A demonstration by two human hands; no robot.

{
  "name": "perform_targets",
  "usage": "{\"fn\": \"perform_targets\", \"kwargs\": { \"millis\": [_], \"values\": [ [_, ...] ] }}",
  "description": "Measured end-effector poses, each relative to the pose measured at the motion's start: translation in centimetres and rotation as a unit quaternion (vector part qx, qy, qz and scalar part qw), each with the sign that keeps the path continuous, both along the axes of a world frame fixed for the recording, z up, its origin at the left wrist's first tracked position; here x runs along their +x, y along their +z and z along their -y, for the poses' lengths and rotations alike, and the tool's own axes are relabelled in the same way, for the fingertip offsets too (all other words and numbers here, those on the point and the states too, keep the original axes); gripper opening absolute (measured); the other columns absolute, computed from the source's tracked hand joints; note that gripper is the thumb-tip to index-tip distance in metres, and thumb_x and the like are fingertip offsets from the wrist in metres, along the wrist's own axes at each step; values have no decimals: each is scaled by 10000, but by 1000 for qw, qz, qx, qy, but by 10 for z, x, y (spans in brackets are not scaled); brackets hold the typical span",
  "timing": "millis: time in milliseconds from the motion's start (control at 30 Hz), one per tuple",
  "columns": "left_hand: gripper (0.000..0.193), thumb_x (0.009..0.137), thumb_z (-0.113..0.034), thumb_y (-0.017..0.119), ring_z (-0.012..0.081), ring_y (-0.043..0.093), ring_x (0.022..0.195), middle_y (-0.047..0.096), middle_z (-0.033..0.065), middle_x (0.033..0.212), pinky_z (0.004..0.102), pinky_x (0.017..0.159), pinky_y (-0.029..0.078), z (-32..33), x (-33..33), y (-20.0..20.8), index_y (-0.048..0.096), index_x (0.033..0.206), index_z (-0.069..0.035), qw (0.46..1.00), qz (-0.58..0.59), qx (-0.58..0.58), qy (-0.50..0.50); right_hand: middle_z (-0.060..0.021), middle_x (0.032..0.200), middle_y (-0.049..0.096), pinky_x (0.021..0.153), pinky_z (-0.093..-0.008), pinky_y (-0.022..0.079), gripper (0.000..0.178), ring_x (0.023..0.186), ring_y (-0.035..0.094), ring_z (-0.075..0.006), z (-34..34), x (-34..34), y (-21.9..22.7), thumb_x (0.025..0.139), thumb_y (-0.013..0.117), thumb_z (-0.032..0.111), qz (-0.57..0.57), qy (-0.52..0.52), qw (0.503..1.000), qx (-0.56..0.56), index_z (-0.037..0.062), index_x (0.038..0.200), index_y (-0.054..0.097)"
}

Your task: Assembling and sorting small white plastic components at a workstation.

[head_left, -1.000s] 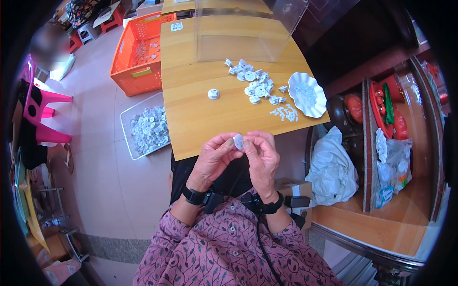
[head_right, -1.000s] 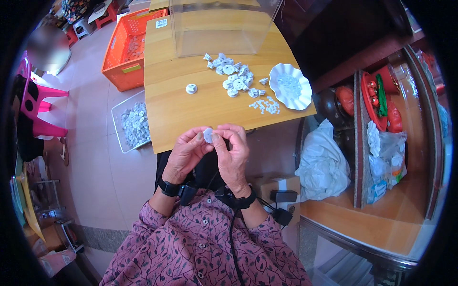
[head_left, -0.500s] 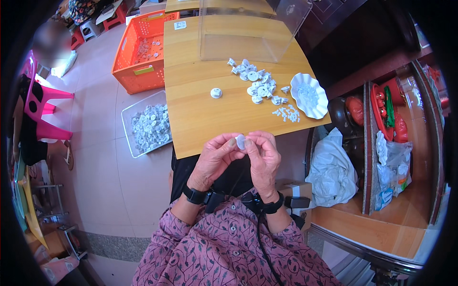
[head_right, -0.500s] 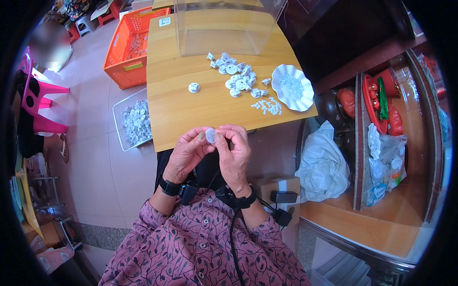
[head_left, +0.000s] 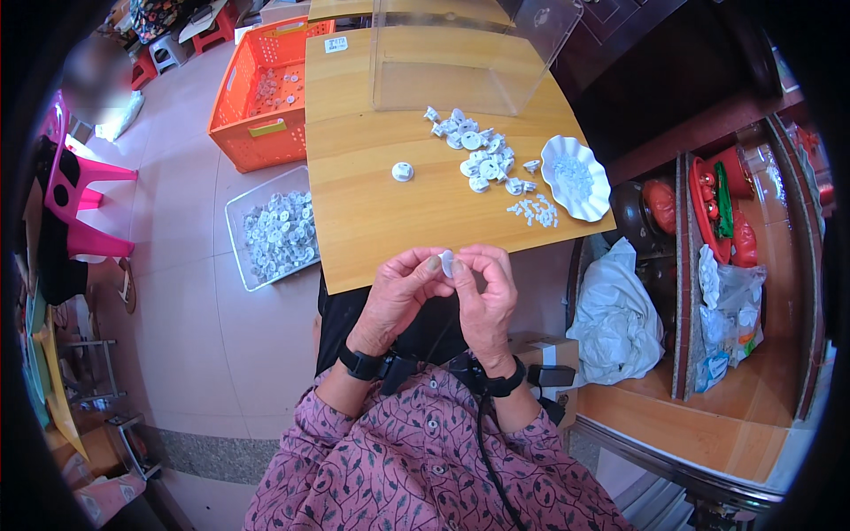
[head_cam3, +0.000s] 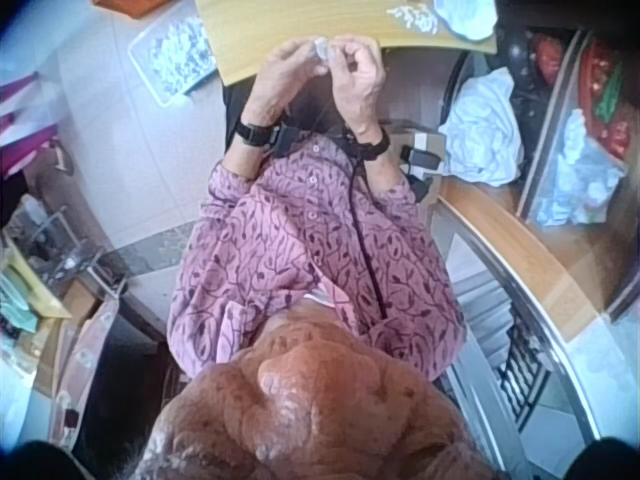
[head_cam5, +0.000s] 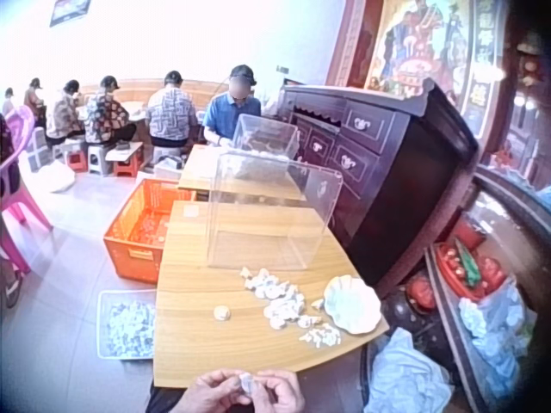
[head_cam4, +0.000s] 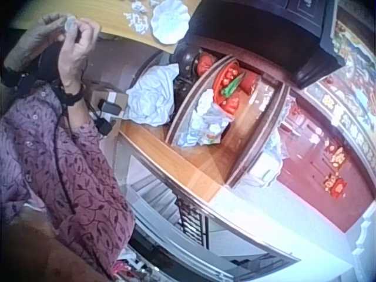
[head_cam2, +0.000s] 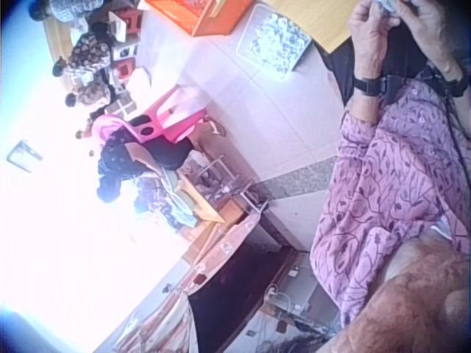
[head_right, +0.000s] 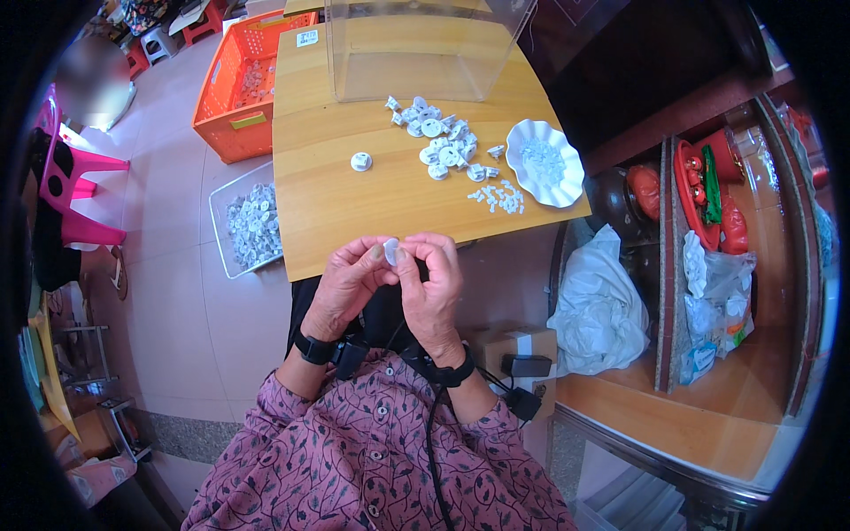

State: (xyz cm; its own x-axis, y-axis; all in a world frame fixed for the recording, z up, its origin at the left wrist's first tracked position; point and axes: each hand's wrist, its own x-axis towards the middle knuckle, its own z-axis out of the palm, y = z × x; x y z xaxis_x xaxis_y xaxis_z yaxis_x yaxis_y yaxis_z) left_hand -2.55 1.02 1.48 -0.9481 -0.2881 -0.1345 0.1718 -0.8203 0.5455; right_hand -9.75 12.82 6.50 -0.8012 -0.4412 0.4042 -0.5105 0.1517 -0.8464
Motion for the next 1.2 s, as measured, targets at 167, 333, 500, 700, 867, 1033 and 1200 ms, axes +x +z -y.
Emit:
{"fn": "perform_targets", "kwargs": {
  "millis": [167, 333, 500, 700, 867, 1033, 1200],
  "values": [
    [251, 1007, -163, 621, 143, 695, 838, 704, 80, 1023, 274, 738, 606, 1, 2, 2, 656, 1175, 20, 998, 12, -54, 1, -120, 1002, 630, 832, -334, 504, 103, 936, 627, -232, 0, 1, 3, 923, 690, 86, 13, 8, 1000, 7, -8, 915, 648],
    [267, 1015, -204, 610, 150, 700, 803, 708, 79, 978, 269, 700, 597, 1, 3, 2, 659, 1154, 18, 996, 33, -85, 6, -101, 1020, 634, 875, -319, 493, 105, 976, 618, -196, -3, -1, 5, 943, 670, 91, 34, 33, 999, 23, -14, 943, 669],
    [269, 1022, -230, 600, 164, 709, 793, 710, 85, 948, 264, 679, 596, 3, 3, 3, 658, 1115, 15, 997, 37, -71, 1, -124, 1003, 648, 840, -317, 507, 94, 933, 636, -208, -4, -1, -4, 934, 666, 62, 126, 44, 990, -41, -22, 964, 637],
    [266, 1017, -230, 611, 162, 709, 785, 709, 88, 945, 260, 670, 590, 3, 4, 3, 660, 1099, 18, 997, 36, -64, -4, -123, 988, 649, 818, -330, 516, 89, 911, 642, -216, -4, -2, 6, 934, 657, 56, 70, 47, 996, 15, -24, 940, 618],
    [259, 1020, -229, 603, 157, 706, 786, 704, 77, 936, 262, 674, 594, 2, 4, 2, 660, 1097, 12, 997, 38, -72, -7, -136, 965, 639, 786, -352, 522, 81, 877, 644, -249, -3, -4, 3, 925, 654, 50, 17, 44, 998, 37, -16, 920, 607],
    [259, 1022, -222, 599, 149, 699, 783, 704, 69, 933, 264, 677, 591, 1, 6, 4, 664, 1108, 14, 995, 45, -91, -3, -138, 950, 631, 766, -363, 522, 81, 862, 640, -262, -2, -3, 3, 921, 656, 52, -16, 44, 998, 50, -11, 914, 606],
    [262, 1022, -224, 599, 158, 704, 781, 705, 76, 930, 264, 674, 590, 2, 7, 5, 666, 1109, 14, 995, 44, -85, -5, -128, 973, 639, 802, -334, 511, 76, 887, 634, -233, -4, -3, 0, 931, 651, 54, 52, 63, 996, 23, -17, 916, 630]
  ]
}}
